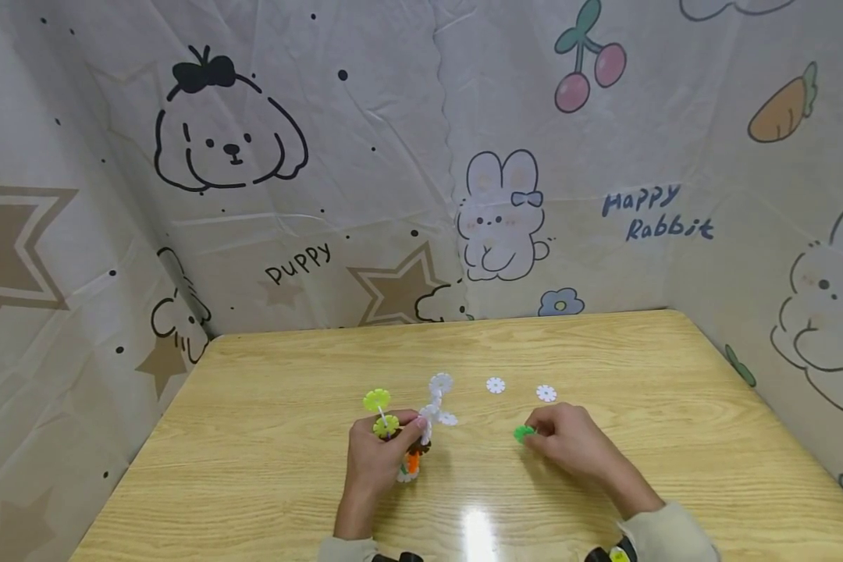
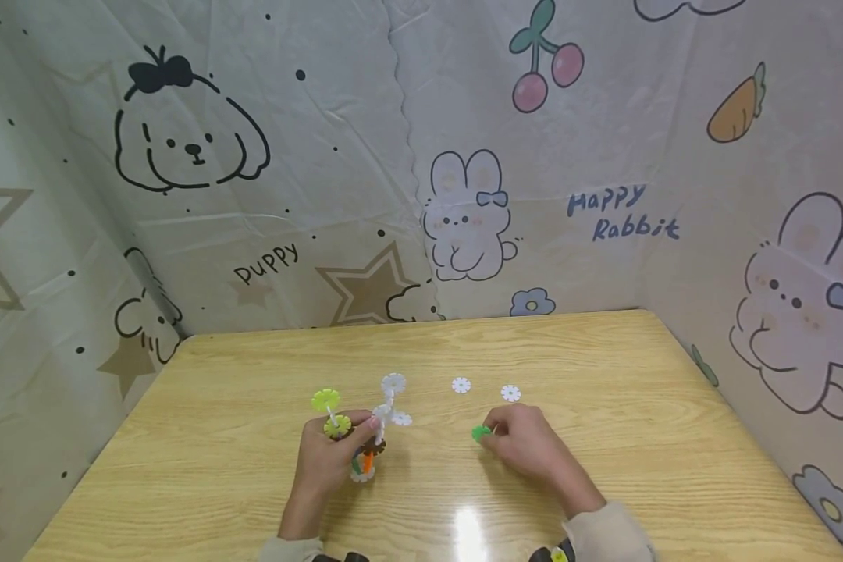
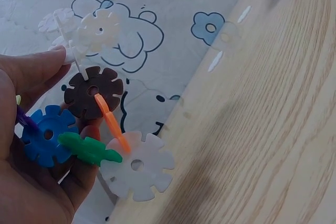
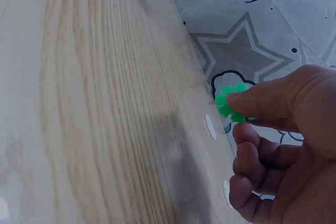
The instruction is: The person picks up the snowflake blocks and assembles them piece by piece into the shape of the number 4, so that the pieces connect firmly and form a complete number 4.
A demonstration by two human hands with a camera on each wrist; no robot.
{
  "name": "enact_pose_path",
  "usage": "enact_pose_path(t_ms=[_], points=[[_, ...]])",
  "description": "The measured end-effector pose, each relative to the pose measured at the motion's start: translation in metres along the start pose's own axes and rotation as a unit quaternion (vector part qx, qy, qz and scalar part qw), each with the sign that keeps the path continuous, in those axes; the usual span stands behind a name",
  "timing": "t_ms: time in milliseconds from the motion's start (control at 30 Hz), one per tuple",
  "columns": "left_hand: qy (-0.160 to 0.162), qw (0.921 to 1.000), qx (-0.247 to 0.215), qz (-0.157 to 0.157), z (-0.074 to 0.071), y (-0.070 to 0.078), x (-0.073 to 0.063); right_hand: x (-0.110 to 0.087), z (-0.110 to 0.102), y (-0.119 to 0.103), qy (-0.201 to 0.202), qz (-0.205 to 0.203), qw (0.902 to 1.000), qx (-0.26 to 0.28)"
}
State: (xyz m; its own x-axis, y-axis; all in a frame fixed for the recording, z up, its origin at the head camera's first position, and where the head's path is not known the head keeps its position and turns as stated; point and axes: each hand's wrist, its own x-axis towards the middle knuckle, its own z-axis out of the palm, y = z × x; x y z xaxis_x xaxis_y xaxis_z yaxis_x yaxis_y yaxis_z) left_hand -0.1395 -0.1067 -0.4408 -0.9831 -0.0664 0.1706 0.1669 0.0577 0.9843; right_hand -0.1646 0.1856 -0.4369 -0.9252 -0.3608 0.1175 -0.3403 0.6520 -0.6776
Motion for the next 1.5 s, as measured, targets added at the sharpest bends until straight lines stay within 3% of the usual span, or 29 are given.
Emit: enact_pose_path(t_ms=[767, 1500], points=[[-0.028, 0.9993, -0.021, 0.014, 0.002, -0.003, 0.0, 0.012, 0.016, -0.031, -0.019, -0.033, 0.9928, 0.114], [-0.054, 0.9981, -0.019, 0.024, 0.003, -0.004, 0.001, 0.019, 0.023, -0.044, -0.045, -0.062, 0.9894, 0.123]])
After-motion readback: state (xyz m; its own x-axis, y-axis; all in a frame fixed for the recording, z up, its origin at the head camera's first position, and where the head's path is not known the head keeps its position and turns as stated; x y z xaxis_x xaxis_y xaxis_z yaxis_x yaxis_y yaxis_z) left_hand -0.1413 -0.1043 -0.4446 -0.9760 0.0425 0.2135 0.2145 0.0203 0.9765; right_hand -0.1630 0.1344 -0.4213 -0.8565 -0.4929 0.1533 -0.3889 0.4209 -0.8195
